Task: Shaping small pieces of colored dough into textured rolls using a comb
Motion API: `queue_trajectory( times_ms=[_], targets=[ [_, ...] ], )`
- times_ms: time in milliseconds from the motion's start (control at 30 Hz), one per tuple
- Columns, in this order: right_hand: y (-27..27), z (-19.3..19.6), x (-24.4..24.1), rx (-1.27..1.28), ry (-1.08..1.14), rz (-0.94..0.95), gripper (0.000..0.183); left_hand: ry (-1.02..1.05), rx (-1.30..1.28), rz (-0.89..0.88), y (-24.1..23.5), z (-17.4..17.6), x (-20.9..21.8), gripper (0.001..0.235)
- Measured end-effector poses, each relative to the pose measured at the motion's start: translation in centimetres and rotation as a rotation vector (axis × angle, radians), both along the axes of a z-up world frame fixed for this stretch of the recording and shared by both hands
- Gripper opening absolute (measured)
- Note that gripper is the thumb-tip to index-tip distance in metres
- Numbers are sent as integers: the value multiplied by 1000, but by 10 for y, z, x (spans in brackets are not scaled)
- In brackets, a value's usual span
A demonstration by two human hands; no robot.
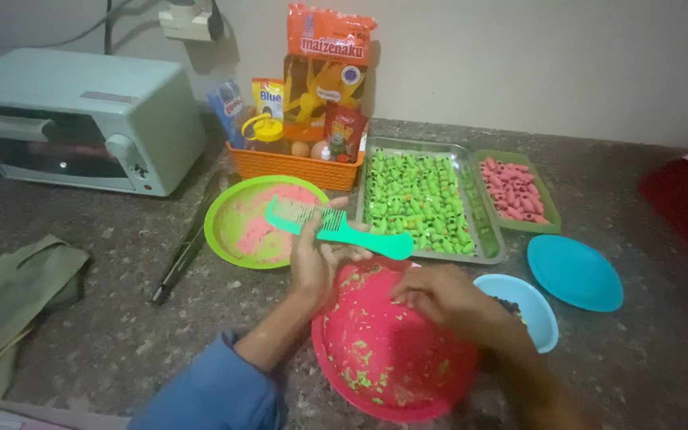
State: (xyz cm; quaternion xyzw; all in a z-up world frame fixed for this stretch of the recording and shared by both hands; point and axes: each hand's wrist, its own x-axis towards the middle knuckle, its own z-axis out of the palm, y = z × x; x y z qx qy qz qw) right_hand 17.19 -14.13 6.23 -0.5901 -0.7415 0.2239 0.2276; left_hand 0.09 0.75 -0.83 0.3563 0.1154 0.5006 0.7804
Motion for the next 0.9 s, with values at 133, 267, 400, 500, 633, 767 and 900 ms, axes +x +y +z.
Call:
queue_trajectory(
  times_ms=[133,267,400,500,633,767,900],
  targets=[
    [5,-47,2,30,-87,-104,30,-29,9,48,-7,8,-6,51],
    [9,-48,-16,115,-58,-108,40,-19,4,45,-8,7,-8,56],
    [3,-67,-6,126,25,-184,70,-5,6,66,-16,14,-11,54],
    [-13,-54,-14,-140,106,-380,63,-59,-6,73,-8,8,-8,56],
    [-10,-67,-23,-26,202,-262,59,96,-65,215,-9,25,-14,53],
    [-7,-76,-31,-234,285,-445,69,251,-98,165,18,19,-27,54],
    [-4,-69,-46,-302,488,-530,25,481,-115,-164,21,25,-45,23]
  ],
)
